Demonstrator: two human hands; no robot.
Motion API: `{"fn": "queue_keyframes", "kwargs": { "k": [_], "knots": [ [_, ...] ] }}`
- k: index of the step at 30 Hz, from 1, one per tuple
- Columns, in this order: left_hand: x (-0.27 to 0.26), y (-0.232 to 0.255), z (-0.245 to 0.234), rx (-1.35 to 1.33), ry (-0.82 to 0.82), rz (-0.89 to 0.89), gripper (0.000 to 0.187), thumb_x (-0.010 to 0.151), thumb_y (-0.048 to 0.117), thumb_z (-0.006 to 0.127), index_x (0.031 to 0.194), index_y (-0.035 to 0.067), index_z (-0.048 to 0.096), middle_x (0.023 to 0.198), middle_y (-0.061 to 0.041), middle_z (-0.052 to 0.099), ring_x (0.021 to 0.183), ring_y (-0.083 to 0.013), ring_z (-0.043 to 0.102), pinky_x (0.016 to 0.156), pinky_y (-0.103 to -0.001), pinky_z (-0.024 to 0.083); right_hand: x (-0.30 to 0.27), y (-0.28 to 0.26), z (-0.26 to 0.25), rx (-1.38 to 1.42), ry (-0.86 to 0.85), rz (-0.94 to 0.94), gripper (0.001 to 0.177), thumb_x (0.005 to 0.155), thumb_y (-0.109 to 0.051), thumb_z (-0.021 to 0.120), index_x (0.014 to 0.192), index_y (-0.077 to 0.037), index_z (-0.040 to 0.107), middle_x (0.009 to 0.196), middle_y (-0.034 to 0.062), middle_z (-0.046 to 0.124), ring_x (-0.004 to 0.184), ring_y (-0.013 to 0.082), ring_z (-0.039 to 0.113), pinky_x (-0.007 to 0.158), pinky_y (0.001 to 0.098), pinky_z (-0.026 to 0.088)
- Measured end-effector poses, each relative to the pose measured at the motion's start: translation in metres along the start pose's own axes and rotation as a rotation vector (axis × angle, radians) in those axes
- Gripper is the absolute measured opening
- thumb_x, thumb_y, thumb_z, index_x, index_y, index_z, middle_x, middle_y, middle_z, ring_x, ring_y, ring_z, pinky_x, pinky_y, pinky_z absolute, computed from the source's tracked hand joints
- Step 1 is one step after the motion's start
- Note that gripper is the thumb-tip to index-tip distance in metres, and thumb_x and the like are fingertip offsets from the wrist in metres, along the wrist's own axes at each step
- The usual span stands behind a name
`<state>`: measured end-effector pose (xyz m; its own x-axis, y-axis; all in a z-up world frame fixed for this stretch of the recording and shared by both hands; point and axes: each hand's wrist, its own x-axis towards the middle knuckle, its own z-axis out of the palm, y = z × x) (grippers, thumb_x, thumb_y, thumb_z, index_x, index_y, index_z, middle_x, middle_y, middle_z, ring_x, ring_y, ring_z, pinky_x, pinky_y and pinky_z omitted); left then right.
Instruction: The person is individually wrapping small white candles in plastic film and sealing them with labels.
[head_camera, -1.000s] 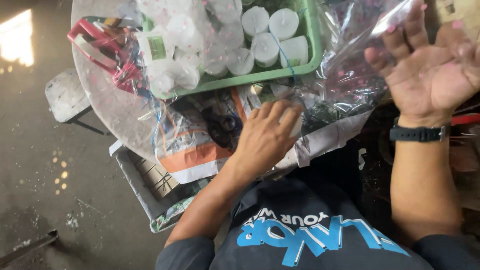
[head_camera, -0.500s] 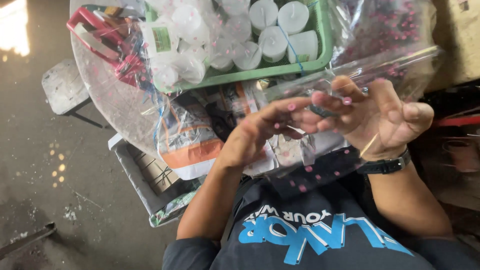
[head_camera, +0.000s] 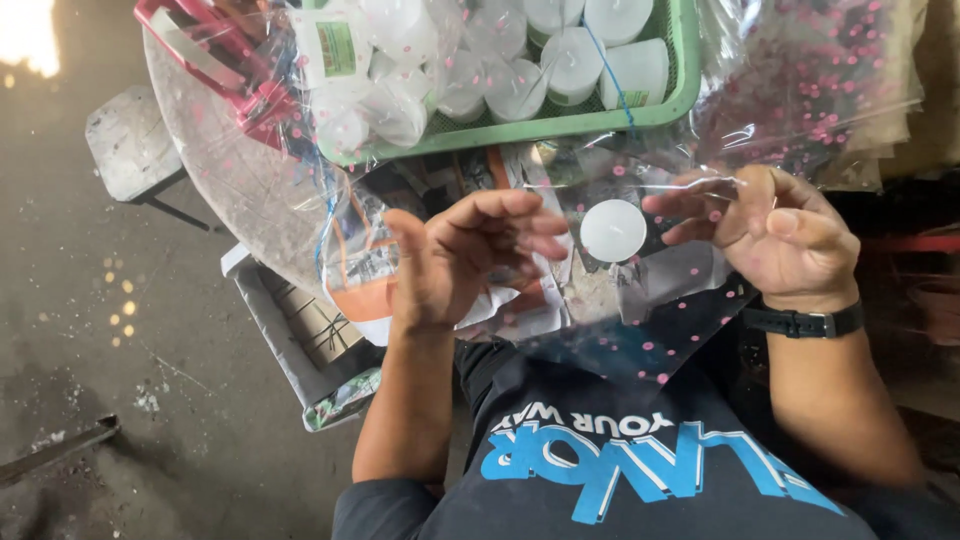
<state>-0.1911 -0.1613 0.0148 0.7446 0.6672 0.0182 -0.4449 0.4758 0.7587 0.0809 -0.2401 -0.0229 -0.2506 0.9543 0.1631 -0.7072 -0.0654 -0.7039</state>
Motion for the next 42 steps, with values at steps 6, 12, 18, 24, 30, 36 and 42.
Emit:
{"fn": "queue_keyframes", "kwargs": {
  "k": [6, 12, 18, 24, 30, 36, 42],
  "knots": [
    [-0.003, -0.001, 0.008, 0.288, -0.013, -0.142, 0.047, 0.081, 0.02, 0.058, 0.12, -0.001, 0.04, 0.101, -0.016, 0.058, 0.083, -0.0228, 0.061, 0.072, -0.03, 0.05, 0.009, -0.001, -0.003, 0.033, 0.031, 0.04, 0.016, 0.08, -0.014, 0.051, 0.067, -0.008, 0.043, 0.122, 0.0213, 0.047, 0.113, 0.0457, 0.046, 0.081, 0.0429, 0.049],
    [0.0, 0.001, 0.029, 0.48, 0.262, -0.094, 0.006, 0.082, 0.009, 0.049, 0.078, 0.005, 0.047, 0.075, -0.011, 0.061, 0.054, -0.0086, 0.054, 0.048, -0.017, 0.044, 0.022, 0.004, 0.012, -0.337, 0.182, -0.015, 0.019, 0.09, -0.018, 0.039, 0.096, -0.006, 0.051, 0.112, 0.0143, 0.055, 0.102, 0.023, 0.058, 0.079, 0.025, 0.053],
    [-0.008, 0.033, 0.045, 0.564, -0.03, 0.024, 0.006, 0.087, 0.014, 0.043, 0.083, 0.009, 0.044, 0.102, -0.021, 0.056, 0.081, -0.0193, 0.061, 0.068, -0.024, 0.049, 0.021, 0.019, 0.025, -1.851, -0.095, 0.027, 0.078, 0.069, -0.054, 0.052, 0.124, 0.0, 0.041, 0.123, 0.0156, 0.042, 0.112, 0.0277, 0.042, 0.097, 0.0415, 0.033],
    [0.001, 0.03, 0.069, 0.644, -0.708, -0.077, 0.016, 0.092, 0.025, 0.034, 0.094, 0.012, 0.042, 0.117, -0.007, 0.054, 0.082, -0.0193, 0.063, 0.067, -0.025, 0.049, 0.02, 0.045, 0.02, -1.858, 0.057, -0.045, 0.073, 0.063, -0.034, 0.071, 0.125, -0.006, 0.042, 0.114, 0.0139, 0.054, 0.102, 0.0288, 0.051, 0.091, 0.0416, 0.038],
    [0.007, 0.022, 0.058, 0.517, 0.03, 0.013, 0.012, 0.09, 0.021, 0.043, 0.087, 0.01, 0.039, 0.091, -0.012, 0.062, 0.063, -0.0136, 0.063, 0.043, -0.014, 0.038, 0.003, 0.045, 0.026, -0.805, 0.12, 0.078, 0.065, 0.066, -0.015, 0.065, 0.122, -0.003, 0.034, 0.136, 0.015, 0.03, 0.117, 0.0215, 0.04, 0.095, 0.0287, 0.033],
    [0.008, 0.004, 0.025, 0.525, 0.256, 0.145, 0.012, 0.089, 0.012, 0.043, 0.091, 0.0, 0.041, 0.08, -0.021, 0.063, 0.047, -0.0204, 0.062, 0.038, -0.018, 0.043, -0.003, 0.069, 0.021, 0.066, 0.186, 0.0, 0.078, 0.067, -0.021, 0.066, 0.125, 0.01, 0.026, 0.107, 0.0202, 0.05, 0.094, 0.019, 0.053, 0.081, 0.0337, 0.044],
    [0.007, 0.006, 0.012, 0.512, 0.261, 0.146, 0.011, 0.089, 0.013, 0.044, 0.09, 0.001, 0.043, 0.076, -0.019, 0.063, 0.043, -0.0192, 0.059, 0.038, -0.018, 0.038, 0.009, 0.06, 0.052, 0.285, 0.136, 0.016, 0.07, 0.074, -0.029, 0.06, 0.126, 0.008, 0.032, 0.122, 0.0269, 0.045, 0.108, 0.0371, 0.049, 0.073, 0.032, 0.049]
  ]
}}
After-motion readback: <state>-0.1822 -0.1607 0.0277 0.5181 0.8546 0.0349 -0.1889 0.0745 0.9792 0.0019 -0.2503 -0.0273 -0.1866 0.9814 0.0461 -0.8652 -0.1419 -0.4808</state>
